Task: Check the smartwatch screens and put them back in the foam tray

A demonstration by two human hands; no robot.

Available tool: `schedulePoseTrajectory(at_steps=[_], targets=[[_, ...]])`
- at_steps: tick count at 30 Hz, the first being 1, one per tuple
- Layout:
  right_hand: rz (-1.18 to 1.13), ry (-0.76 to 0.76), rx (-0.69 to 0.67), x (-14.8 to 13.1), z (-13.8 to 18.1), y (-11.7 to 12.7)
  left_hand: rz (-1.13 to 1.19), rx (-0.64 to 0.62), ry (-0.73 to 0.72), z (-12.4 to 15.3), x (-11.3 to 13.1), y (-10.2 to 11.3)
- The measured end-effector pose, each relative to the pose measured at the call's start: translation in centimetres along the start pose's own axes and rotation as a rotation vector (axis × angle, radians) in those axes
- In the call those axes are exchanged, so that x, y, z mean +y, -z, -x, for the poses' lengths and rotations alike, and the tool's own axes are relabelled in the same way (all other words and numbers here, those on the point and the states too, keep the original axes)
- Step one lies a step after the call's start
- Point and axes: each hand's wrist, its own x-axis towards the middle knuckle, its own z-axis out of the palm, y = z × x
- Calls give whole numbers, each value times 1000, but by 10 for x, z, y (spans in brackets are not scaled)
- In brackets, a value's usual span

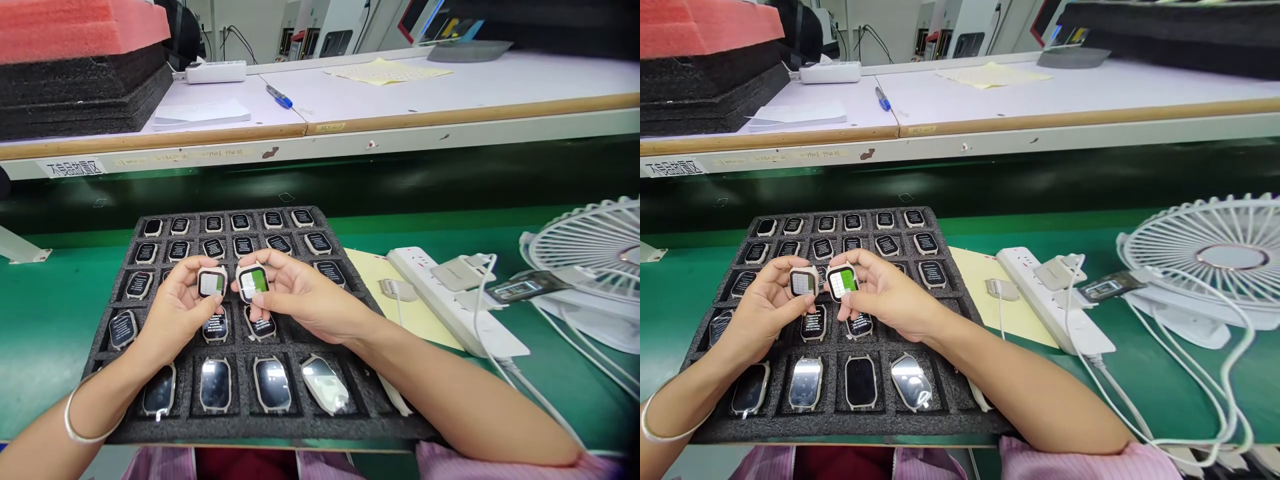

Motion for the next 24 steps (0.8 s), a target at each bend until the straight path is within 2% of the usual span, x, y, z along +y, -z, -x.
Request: schedulePoseTrajectory(at_steps=[10, 24], targets=[[7, -23, 12, -2, -1, -1, -28, -52, 29, 1, 3, 0], [20, -16, 22, -1, -1, 1, -59, -49, 5, 0, 1, 2]])
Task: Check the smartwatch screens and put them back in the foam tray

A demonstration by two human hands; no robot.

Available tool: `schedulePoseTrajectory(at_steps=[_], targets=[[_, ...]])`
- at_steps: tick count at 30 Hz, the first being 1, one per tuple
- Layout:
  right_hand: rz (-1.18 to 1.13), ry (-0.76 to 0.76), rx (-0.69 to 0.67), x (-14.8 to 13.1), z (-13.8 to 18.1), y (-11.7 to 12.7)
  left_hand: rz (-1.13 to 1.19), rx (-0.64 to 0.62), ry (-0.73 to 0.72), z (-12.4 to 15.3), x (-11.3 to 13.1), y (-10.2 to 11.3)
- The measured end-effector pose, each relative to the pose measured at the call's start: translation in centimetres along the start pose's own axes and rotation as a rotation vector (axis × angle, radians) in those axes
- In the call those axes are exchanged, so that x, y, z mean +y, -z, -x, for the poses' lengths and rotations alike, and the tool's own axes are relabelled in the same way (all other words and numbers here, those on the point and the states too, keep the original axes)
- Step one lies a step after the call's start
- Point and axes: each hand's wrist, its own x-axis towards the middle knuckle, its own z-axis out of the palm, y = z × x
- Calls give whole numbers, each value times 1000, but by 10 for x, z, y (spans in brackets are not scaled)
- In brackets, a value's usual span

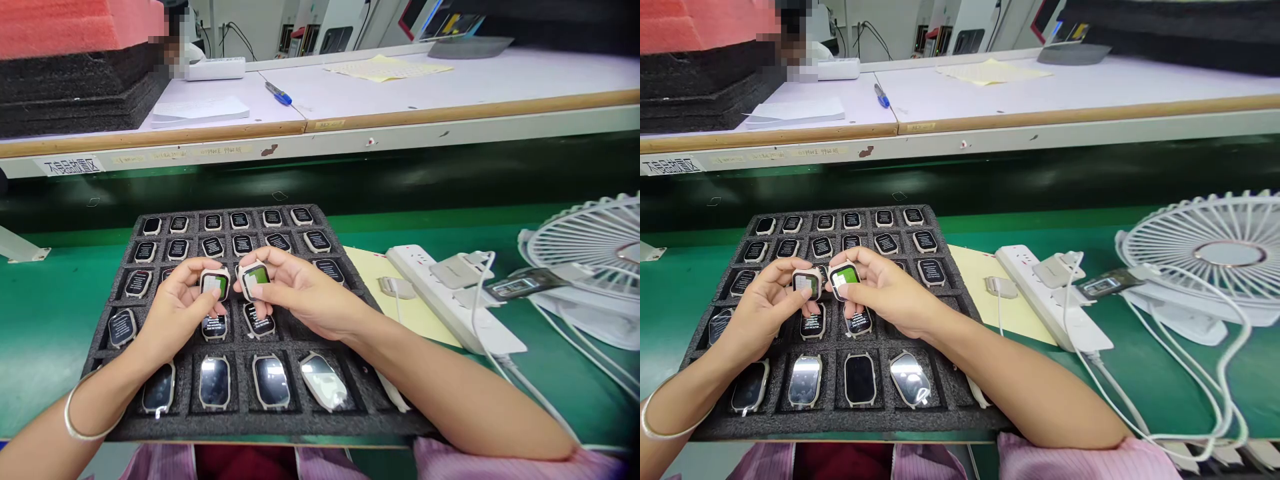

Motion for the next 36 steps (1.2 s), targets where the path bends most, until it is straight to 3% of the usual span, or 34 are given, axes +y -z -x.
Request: schedulePoseTrajectory(at_steps=[15, 25, 36], targets=[[-23, 33, -5, 1, 1, -2, 102, -42, 10, 3, -3, -1], [59, 41, -8, -2, 0, -2, 28, 15, 29, 3, -3, 1], [21, 30, -4, -1, 1, -2, 64, -29, 2, 3, 0, 0]])
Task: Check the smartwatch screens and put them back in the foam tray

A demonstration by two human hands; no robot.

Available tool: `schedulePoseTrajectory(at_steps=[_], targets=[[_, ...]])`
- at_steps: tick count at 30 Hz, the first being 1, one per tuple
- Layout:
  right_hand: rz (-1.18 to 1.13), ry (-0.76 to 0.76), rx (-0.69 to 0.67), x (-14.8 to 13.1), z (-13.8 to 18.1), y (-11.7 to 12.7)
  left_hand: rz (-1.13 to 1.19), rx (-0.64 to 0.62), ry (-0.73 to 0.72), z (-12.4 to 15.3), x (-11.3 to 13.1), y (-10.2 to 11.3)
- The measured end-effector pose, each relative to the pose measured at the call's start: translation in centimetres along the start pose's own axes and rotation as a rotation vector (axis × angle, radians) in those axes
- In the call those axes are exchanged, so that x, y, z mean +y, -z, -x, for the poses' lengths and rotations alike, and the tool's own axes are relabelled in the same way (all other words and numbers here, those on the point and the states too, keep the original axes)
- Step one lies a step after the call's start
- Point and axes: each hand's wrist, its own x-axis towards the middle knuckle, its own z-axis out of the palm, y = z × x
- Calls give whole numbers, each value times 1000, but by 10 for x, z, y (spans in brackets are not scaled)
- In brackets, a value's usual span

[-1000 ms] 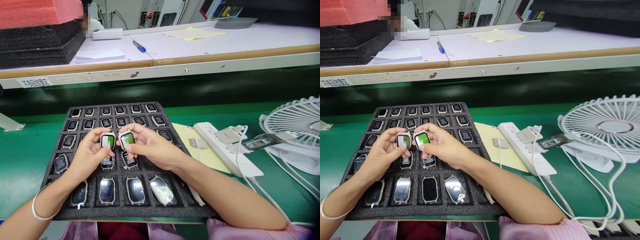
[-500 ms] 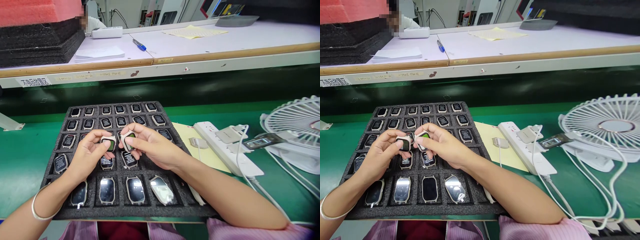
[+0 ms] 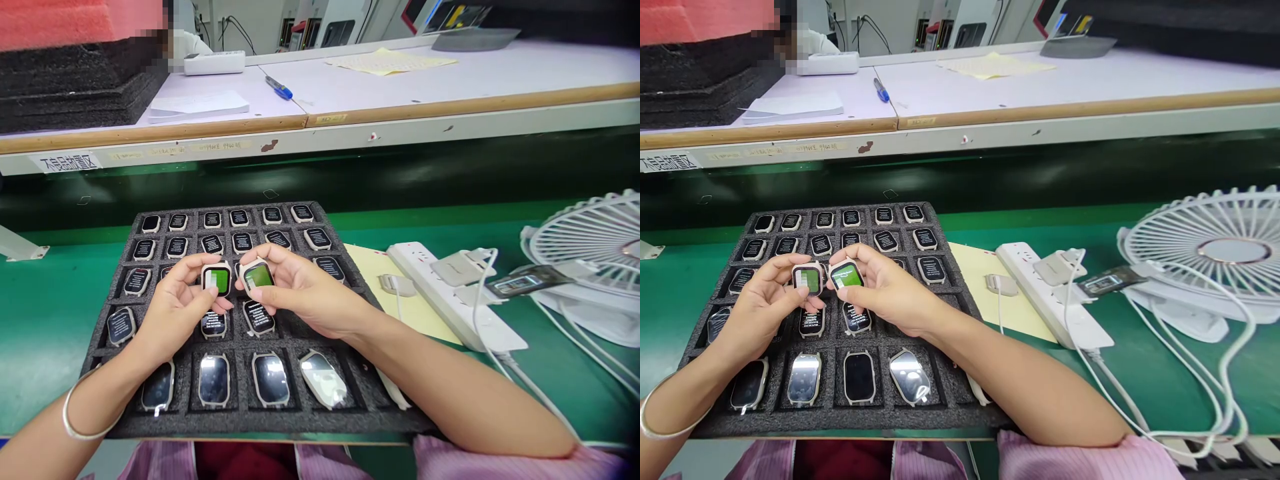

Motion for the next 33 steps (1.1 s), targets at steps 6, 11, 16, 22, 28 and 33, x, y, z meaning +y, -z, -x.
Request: schedulePoseTrajectory(at_steps=[6, 11, 16, 22, 28, 33], targets=[[7, 9, 3, 0, 1, -1, 46, -28, -21, -1, -2, 0], [19, 17, 17, -2, 1, -1, 49, -30, -2, -1, -2, -1], [36, 20, 41, -3, 0, -2, 39, -12, 25, 0, 0, 0], [20, -10, 44, -2, 0, -3, 16, 86, 64, 0, 2, 0], [29, 15, 54, 0, 0, -1, 70, 32, 50, 0, 0, 1], [1, 22, 78, 0, -1, -1, 64, 13, 37, -1, -1, 1]])
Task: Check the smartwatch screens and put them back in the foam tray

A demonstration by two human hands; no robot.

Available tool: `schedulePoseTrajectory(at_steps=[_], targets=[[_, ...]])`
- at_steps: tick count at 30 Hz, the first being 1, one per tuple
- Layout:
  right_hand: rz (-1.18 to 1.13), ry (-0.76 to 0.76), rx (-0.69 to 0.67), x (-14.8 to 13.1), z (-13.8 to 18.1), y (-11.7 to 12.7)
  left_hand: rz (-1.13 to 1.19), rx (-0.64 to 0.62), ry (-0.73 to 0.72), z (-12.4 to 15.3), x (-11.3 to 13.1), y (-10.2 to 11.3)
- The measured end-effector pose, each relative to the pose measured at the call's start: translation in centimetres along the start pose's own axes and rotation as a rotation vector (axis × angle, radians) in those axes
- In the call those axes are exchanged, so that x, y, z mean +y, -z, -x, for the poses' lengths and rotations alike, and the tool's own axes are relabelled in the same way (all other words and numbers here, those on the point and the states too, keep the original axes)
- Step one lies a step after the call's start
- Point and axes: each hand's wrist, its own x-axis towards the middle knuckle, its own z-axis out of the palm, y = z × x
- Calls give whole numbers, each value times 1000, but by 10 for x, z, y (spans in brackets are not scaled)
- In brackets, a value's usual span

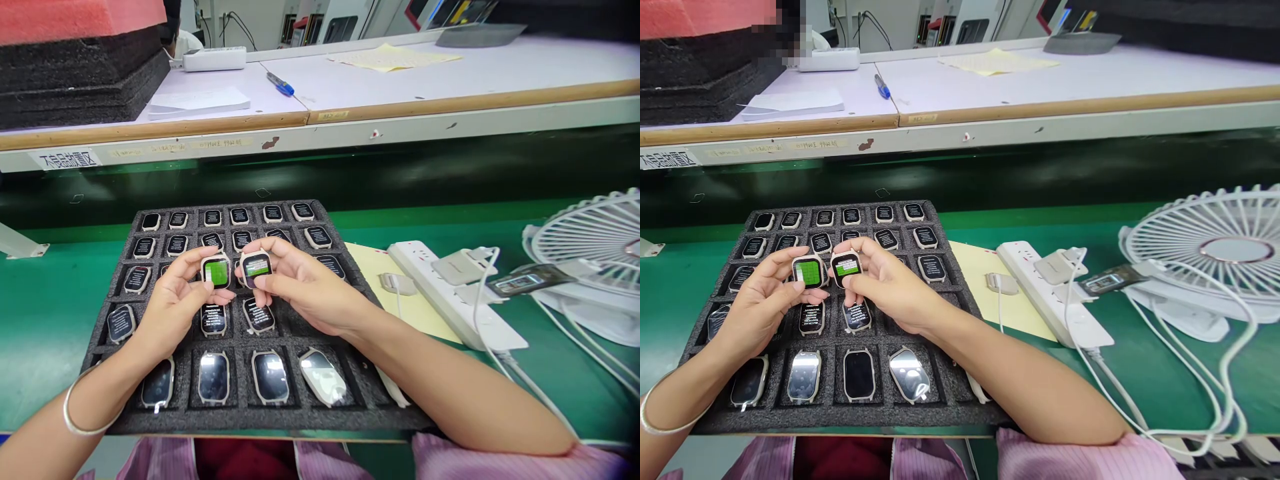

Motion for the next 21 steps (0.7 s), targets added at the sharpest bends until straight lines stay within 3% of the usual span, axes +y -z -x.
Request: schedulePoseTrajectory(at_steps=[9, 15, 21], targets=[[-5, -1, 40, 0, 0, 0, -24, -7, -15, 0, -4, 3], [10, -2, 42, 0, -1, 1, 40, -9, 48, 1, 3, 0], [-12, -57, 4, 0, -1, 2, -92, 86, -17, 0, 0, 1]])
